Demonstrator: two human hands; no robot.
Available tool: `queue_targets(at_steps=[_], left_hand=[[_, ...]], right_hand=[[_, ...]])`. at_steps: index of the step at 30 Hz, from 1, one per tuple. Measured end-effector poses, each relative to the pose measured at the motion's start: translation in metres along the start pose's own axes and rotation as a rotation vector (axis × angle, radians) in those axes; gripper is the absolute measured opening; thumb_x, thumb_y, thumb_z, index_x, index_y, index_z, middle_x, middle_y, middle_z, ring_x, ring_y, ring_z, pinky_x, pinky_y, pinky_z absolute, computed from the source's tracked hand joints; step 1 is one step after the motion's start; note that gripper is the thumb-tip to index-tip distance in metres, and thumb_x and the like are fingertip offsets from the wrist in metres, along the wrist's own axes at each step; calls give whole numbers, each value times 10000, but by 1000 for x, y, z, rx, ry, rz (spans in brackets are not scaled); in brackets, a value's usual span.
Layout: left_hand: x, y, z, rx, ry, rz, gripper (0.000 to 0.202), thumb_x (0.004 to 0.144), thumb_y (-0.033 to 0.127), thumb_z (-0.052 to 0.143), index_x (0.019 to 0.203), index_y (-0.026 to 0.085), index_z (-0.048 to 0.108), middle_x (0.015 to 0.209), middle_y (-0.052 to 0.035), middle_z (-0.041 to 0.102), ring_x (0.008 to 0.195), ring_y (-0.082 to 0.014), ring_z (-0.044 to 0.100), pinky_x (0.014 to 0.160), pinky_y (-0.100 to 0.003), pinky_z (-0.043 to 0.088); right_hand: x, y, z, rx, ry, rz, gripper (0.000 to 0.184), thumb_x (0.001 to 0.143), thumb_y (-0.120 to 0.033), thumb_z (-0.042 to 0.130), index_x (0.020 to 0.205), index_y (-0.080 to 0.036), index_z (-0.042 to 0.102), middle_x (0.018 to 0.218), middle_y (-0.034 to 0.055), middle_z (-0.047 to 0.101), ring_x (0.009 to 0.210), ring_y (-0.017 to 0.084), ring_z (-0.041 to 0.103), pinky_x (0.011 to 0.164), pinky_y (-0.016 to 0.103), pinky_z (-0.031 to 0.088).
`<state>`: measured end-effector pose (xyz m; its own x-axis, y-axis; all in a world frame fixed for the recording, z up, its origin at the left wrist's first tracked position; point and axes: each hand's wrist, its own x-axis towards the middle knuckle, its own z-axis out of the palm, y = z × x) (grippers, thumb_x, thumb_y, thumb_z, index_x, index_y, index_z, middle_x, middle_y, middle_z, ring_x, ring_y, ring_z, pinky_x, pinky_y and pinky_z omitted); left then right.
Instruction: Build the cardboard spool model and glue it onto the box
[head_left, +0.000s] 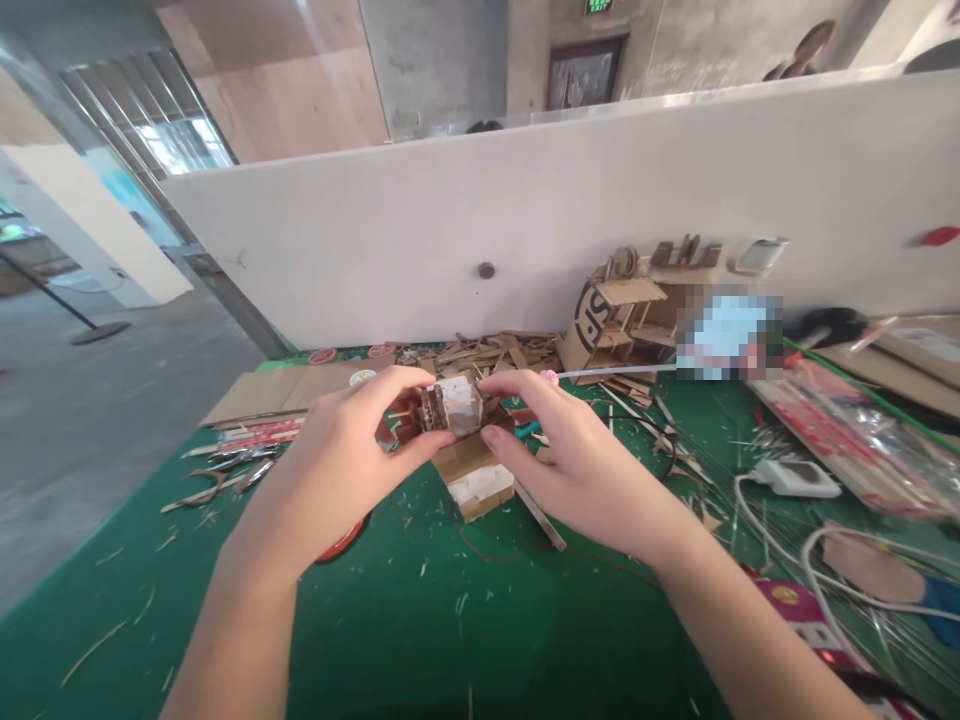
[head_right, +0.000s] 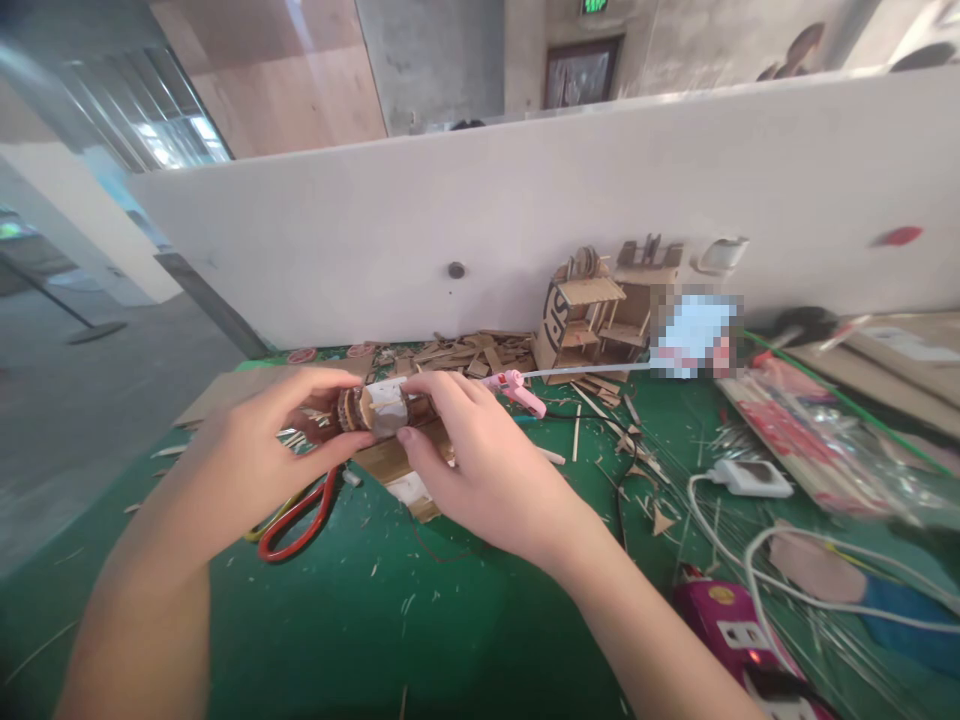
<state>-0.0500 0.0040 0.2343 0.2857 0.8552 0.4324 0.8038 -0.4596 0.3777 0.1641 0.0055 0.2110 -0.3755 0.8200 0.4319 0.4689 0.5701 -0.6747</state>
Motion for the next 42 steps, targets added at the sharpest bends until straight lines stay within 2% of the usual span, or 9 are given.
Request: queue_targets(at_steps=[15, 21, 26, 30, 35, 38, 42], left_hand=[[-3, 4, -5, 21, -8, -24, 332, 833, 494, 637, 1101, 313, 563, 1019, 5, 698, 803, -202, 670, 699, -334, 530], [-3, 6, -2, 57, -5, -24, 288, 846, 442, 641, 1095, 327, 551, 984, 20, 687, 820, -201, 664, 681, -324, 523], [-2, 9, 4, 108, 38, 22, 301, 854, 393, 648, 1121, 317, 530, 1015, 19, 674, 825, -192, 657, 672, -311, 516], [-2, 12, 8, 148, 93, 98, 325, 849, 356, 665, 1135, 297, 524, 1055, 4, 663, 917, -208, 651, 735, -322, 523], [-1, 15, 13, 159, 137, 154, 347, 851, 343, 666, 1162, 273, 530, 1070, -11, 661, 932, -201, 649, 786, -316, 537], [0, 13, 13, 116, 114, 131, 370, 846, 373, 666, 1181, 279, 540, 1119, -8, 668, 995, -210, 645, 823, -316, 547], [1, 6, 8, 40, 18, 58, 491, 830, 480, 651, 1281, 349, 510, 1263, 10, 628, 1057, -234, 641, 857, -354, 564]], right_hand=[[0, 2, 4, -17, -6, -9, 273, 938, -270, 481, 1209, -259, 503, 1167, 19, 617, 1109, 179, 562, 916, 353, 496], [0, 0, 4, -40, 0, -9, 296, 929, -256, 493, 1225, -258, 497, 1178, 21, 614, 1107, 182, 561, 918, 351, 489], [1, 0, 3, -75, 23, -12, 286, 927, -225, 486, 1210, -256, 508, 1149, 23, 625, 1070, 184, 583, 881, 338, 492], [2, 1, 2, -80, 42, -18, 270, 933, -200, 470, 1193, -255, 515, 1151, 25, 626, 1062, 186, 592, 866, 334, 490], [2, 0, 3, -61, 29, -10, 260, 935, -203, 473, 1185, -258, 515, 1128, 15, 628, 1058, 174, 586, 855, 322, 491], [2, 1, 3, -69, 30, -5, 258, 936, -203, 469, 1187, -253, 508, 1127, 21, 628, 1053, 174, 582, 844, 323, 489], [2, 3, 4, -81, 39, -4, 280, 936, -189, 460, 1206, -251, 496, 1168, 30, 621, 1071, 175, 576, 858, 324, 479]])
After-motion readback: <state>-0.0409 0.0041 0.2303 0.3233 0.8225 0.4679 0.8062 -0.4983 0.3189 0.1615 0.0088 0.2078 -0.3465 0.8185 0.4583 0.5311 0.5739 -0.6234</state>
